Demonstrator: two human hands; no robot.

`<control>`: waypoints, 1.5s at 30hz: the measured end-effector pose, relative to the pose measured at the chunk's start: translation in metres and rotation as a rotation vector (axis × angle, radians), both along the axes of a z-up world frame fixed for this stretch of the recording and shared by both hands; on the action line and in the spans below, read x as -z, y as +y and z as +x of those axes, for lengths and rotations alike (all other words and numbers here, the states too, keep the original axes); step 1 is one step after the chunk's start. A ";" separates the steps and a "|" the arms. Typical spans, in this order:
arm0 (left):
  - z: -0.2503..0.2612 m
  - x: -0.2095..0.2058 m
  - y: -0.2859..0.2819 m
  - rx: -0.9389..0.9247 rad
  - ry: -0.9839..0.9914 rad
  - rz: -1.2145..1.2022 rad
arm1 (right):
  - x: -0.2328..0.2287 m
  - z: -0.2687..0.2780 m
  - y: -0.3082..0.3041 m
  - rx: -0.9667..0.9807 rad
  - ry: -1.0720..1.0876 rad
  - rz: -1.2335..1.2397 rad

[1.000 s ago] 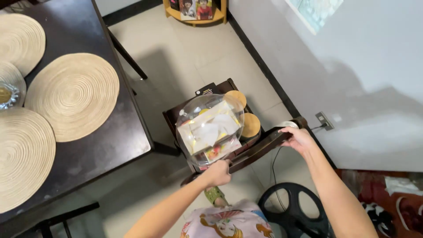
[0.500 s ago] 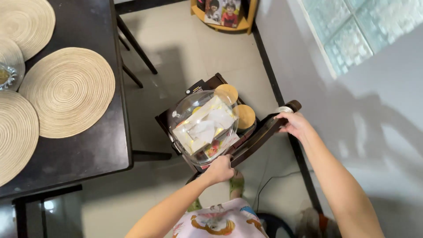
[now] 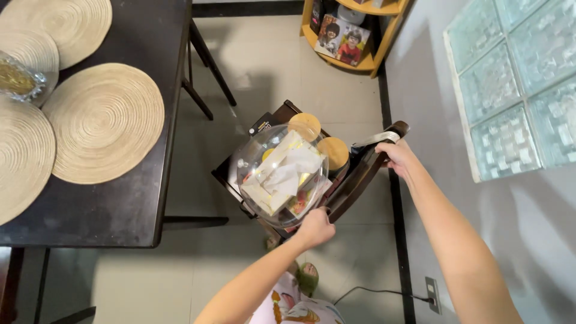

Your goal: Sweep the floor around the table and corner shelf, then move a small stool/cart and adjust table placement.

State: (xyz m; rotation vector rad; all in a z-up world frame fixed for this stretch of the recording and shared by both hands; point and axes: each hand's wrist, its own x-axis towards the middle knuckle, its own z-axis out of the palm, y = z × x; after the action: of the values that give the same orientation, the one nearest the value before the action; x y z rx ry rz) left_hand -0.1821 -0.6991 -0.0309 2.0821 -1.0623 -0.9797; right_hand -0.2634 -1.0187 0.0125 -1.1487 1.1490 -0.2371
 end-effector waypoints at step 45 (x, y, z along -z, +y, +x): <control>0.144 -0.024 -0.211 -0.660 0.330 -0.292 | 0.055 0.375 -0.226 -0.781 -0.064 -0.297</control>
State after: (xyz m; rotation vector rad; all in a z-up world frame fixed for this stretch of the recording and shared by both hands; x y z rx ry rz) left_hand -0.0381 -0.9101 -0.0068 1.7599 -0.2851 -0.7354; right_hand 0.1118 -1.2451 -0.0425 -1.7509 0.5494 0.1674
